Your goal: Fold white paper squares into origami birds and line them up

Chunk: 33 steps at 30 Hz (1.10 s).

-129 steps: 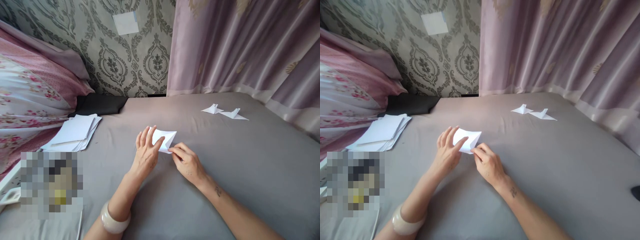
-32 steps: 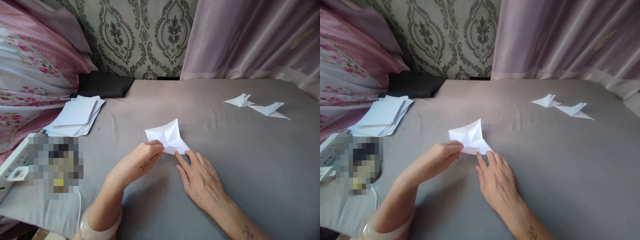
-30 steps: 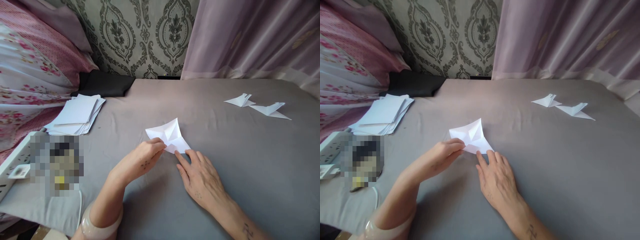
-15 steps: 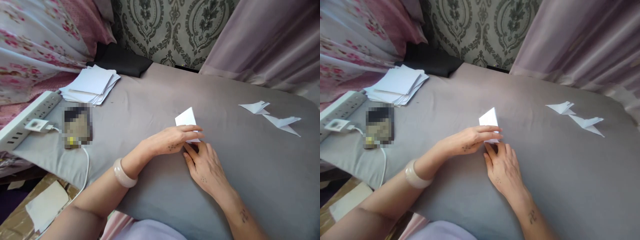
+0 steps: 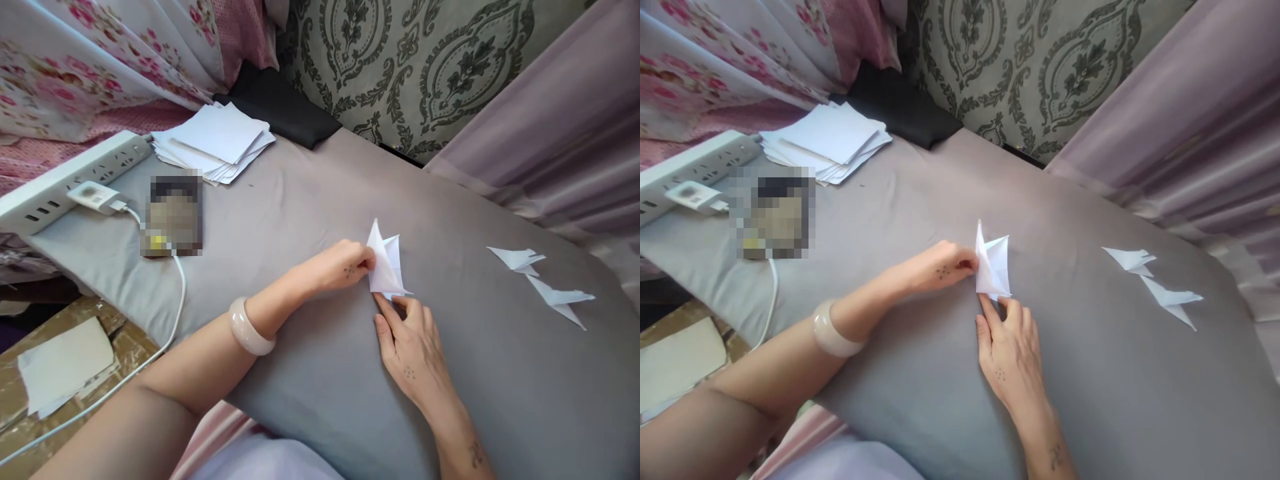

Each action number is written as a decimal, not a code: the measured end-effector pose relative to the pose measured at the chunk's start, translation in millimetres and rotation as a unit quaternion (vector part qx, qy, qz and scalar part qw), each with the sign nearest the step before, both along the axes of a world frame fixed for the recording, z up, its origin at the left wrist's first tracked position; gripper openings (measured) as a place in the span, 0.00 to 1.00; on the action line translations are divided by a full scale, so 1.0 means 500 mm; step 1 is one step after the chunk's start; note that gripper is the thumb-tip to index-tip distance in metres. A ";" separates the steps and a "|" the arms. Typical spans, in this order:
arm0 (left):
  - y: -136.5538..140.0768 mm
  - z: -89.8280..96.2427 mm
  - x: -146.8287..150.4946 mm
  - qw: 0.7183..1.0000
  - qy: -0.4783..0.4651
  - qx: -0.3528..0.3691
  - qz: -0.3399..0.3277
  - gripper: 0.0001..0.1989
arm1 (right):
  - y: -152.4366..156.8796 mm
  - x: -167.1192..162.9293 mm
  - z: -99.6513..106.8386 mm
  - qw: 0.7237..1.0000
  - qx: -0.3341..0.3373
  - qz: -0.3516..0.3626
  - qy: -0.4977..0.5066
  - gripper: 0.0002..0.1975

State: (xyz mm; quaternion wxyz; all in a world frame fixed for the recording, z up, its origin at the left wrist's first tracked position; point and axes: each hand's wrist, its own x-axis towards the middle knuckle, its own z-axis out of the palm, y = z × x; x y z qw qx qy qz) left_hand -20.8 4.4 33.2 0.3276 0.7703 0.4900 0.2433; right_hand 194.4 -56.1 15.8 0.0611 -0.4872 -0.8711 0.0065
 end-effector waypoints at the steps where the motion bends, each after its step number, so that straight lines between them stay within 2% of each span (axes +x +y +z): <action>1: 0.000 -0.004 0.004 1.000 -0.002 -0.004 -0.012 0.11 | 0.000 0.000 0.001 1.000 -0.002 0.000 0.000 0.21; 4: 0.001 -0.019 0.018 0.999 -0.010 0.001 -0.044 0.13 | -0.002 -0.001 0.006 1.000 -0.015 0.001 0.002 0.21; 10: 0.008 -0.037 0.023 0.998 0.011 0.013 -0.061 0.16 | -0.003 -0.001 0.012 0.999 -0.037 -0.003 0.008 0.22; 16: -0.010 -0.002 0.016 0.991 0.070 0.028 -0.109 0.18 | -0.003 -0.002 0.011 0.999 -0.038 -0.006 0.013 0.22; 21: -0.050 0.038 0.030 0.963 0.220 0.049 -0.151 0.18 | 0.004 0.013 0.008 0.992 -0.080 -0.004 0.099 0.21; 23: -0.064 0.048 0.042 0.946 0.277 0.063 -0.153 0.16 | 0.012 0.025 0.006 0.980 -0.108 -0.015 0.168 0.19; 26: -0.078 0.048 0.059 0.928 0.324 0.074 -0.166 0.15 | 0.026 0.043 0.003 0.945 -0.161 -0.060 0.279 0.16; 29: -0.085 0.032 0.073 0.911 0.362 0.097 -0.173 0.20 | 0.037 0.052 0.004 0.909 -0.208 -0.113 0.343 0.14; 33: -0.091 0.008 0.085 0.900 0.381 0.133 -0.163 0.25 | 0.046 0.048 0.004 0.868 -0.228 -0.185 0.400 0.14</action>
